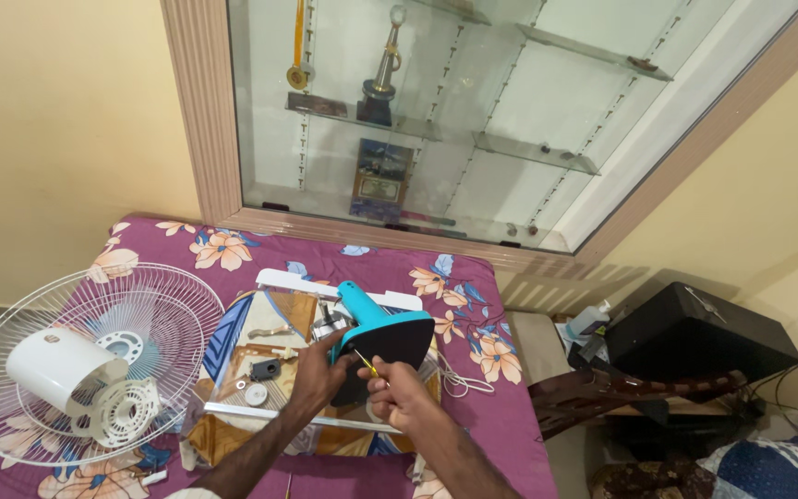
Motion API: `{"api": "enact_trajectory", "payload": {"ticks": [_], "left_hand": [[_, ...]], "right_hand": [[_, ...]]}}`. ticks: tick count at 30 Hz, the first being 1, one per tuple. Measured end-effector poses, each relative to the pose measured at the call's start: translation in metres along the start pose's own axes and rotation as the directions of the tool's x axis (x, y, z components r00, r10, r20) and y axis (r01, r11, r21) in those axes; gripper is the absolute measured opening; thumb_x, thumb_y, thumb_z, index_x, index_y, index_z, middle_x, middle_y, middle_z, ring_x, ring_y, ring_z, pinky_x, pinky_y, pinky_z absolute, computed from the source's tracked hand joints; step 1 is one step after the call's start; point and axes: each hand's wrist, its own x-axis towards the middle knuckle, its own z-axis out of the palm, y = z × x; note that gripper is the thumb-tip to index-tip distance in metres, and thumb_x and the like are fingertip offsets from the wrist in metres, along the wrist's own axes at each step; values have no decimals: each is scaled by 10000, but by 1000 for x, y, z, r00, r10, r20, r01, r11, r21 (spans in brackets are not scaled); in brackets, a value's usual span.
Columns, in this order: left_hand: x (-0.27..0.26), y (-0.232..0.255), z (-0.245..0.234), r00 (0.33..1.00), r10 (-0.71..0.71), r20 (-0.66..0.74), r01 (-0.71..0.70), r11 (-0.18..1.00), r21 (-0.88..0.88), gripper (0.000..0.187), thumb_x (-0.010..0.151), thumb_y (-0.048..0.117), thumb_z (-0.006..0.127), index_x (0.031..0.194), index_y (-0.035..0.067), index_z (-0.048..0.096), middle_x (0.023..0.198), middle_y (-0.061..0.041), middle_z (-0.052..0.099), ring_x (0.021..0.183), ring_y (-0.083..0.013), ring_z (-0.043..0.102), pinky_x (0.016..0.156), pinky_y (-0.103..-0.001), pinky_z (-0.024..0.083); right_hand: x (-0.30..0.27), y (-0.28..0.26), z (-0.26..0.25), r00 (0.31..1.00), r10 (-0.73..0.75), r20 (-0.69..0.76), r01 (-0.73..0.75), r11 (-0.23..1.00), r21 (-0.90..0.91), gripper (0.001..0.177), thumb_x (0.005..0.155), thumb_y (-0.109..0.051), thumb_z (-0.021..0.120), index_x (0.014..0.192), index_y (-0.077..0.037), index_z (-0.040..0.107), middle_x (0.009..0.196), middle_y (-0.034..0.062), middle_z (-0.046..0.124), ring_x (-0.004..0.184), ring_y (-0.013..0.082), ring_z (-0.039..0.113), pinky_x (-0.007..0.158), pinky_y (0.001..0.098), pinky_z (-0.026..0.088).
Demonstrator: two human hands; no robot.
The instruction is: The person uses a screwdriver to remove screws from the teal fan base and then wipes the motor assembly with a white cloth. The fan cage and blades remain disassembled on the bed during the process.
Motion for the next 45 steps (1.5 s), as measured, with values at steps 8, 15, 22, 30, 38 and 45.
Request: {"api": "enact_trajectory", "payload": {"ticks": [8, 15, 22, 30, 38, 45], "left_hand": [[-1, -2, 4, 994, -90, 57, 92, 995, -32, 462, 825, 93, 738, 1286, 96, 706, 1043, -196, 795, 947, -276, 791, 847, -386, 604], [-1, -3, 0, 976, -198, 95, 198, 980, 9, 482, 834, 84, 735, 1315, 99, 693, 978, -188, 801, 837, -253, 801, 744, -371, 638], [-4, 4, -2, 986, -152, 75, 154, 987, -34, 497, 829, 91, 743, 1323, 89, 689, 962, -174, 803, 829, -199, 776, 728, -336, 618], [-24, 28, 23, 996, -89, 2, 89, 995, -38, 517, 784, 201, 837, 1279, 108, 717, 995, -125, 800, 821, -138, 734, 697, -317, 592], [-29, 24, 39, 992, -122, 25, 123, 990, -62, 536, 823, 236, 833, 1309, 62, 685, 1023, -151, 789, 899, -173, 754, 743, -308, 618], [-34, 28, 59, 1000, -22, 11, 22, 1000, 11, 489, 893, 241, 796, 1300, 15, 646, 1102, -183, 762, 973, -222, 754, 798, -344, 624]], "right_hand": [[-20, 16, 14, 838, -533, -119, 407, 755, -515, 242, 949, -234, 734, 999, -41, 598, 696, -5, 565, 486, 59, 442, 414, 265, 351], [-33, 30, 28, 439, -874, 210, 458, 16, -889, 318, 986, -318, 623, 959, -5, 669, 709, 150, 727, 629, 236, 725, 577, 380, 546], [-31, 34, 22, 763, -642, 83, 518, 528, -673, 510, 1094, -459, 419, 962, -41, 680, 554, 30, 561, 483, 96, 520, 467, 284, 407], [-41, 44, -17, 919, -392, 32, 354, 790, -501, 468, 1063, -501, 483, 952, -75, 643, 588, -65, 431, 468, 34, 369, 420, 220, 300], [-47, 73, -52, 885, -465, 28, 418, 766, -488, 404, 1036, -465, 604, 906, -83, 621, 677, -71, 481, 543, 26, 407, 468, 205, 336], [-50, 73, -89, 805, -556, 207, 579, 660, -479, 308, 973, -354, 798, 913, -124, 601, 867, -39, 608, 773, 10, 553, 693, 155, 462]]}}
